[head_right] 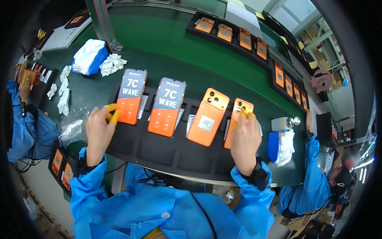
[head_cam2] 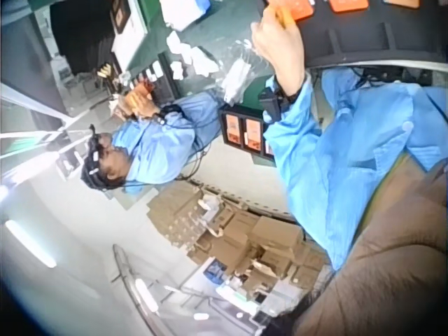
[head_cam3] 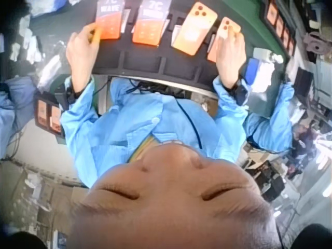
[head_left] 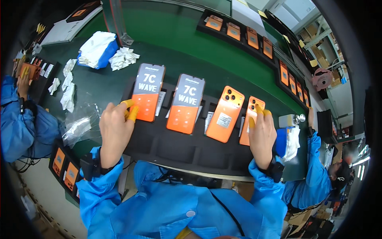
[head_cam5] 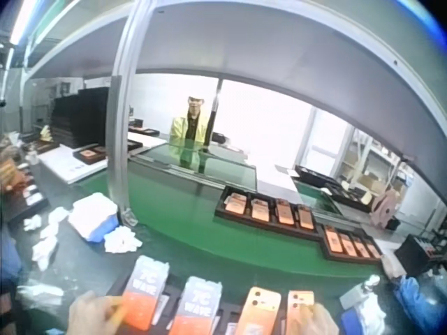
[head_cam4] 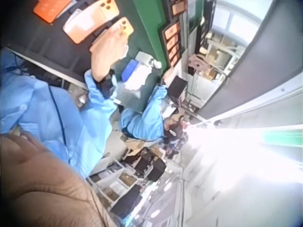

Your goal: The recorder uses a cleaning cloth and liquid to wipe down the screens and bodies of several mobile phones on an assembly line.

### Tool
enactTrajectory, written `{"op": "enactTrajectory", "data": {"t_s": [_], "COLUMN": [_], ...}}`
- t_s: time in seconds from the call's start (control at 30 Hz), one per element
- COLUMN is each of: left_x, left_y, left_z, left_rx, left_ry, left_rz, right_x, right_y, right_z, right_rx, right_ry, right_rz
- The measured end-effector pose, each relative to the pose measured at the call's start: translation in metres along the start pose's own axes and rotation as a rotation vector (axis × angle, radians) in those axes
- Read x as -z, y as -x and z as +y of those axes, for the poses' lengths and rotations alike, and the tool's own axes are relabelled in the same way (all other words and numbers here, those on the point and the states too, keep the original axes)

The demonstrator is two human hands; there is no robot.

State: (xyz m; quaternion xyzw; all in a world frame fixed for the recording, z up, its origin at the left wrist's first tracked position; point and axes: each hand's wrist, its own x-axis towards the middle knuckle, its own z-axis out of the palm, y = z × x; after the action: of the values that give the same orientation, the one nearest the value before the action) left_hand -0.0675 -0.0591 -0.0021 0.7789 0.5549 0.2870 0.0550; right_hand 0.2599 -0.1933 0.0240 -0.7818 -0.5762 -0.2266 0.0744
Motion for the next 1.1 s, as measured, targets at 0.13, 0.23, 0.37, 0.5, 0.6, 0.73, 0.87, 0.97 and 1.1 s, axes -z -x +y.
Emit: {"op": "enactTrajectory", "data": {"t_s": [0.13,0.23,0.37,0.5,0.6,0.73,0.87,0.97,1.1], "left_x": [-0.016,-0.034,-0.030,-0.009,0.013,-0.004,-0.037,-0.036,-0.037], "left_y": [-0.013,-0.018,-0.021,-0.028,-0.027,-0.013,-0.002,0.002,0.007], "left_z": [0.009,0.020,0.011,0.001,-0.028,-0.048,-0.038,-0.023,-0.023], "left_rx": [-0.216,-0.298,-0.331,-0.308,0.018,0.276,0.134,0.001,-0.030], "left_ry": [0.007,-0.084,-0.137,-0.039,0.285,0.904,0.524,0.124,-0.101], "left_rz": [0.044,0.047,-0.008,-0.019,-0.142,-0.311,-0.209,-0.113,-0.132], "right_x": [0.006,-0.021,-0.035,-0.030,0.003,0.000,-0.016,-0.042,-0.051], "right_y": [-0.039,-0.043,-0.047,-0.041,-0.039,-0.026,-0.024,-0.015,-0.011], "right_z": [-0.083,-0.129,-0.141,-0.125,-0.109,-0.077,-0.086,-0.106,-0.110], "right_rx": [0.456,0.599,0.657,0.602,0.282,0.011,-0.269,-0.036,0.166], "right_ry": [-0.713,-0.838,-0.546,-0.641,-0.774,-1.010,-1.281,-1.049,-0.765], "right_rz": [-0.387,-0.360,-0.374,-0.291,-0.432,-0.321,-0.424,-0.300,-0.228]}}
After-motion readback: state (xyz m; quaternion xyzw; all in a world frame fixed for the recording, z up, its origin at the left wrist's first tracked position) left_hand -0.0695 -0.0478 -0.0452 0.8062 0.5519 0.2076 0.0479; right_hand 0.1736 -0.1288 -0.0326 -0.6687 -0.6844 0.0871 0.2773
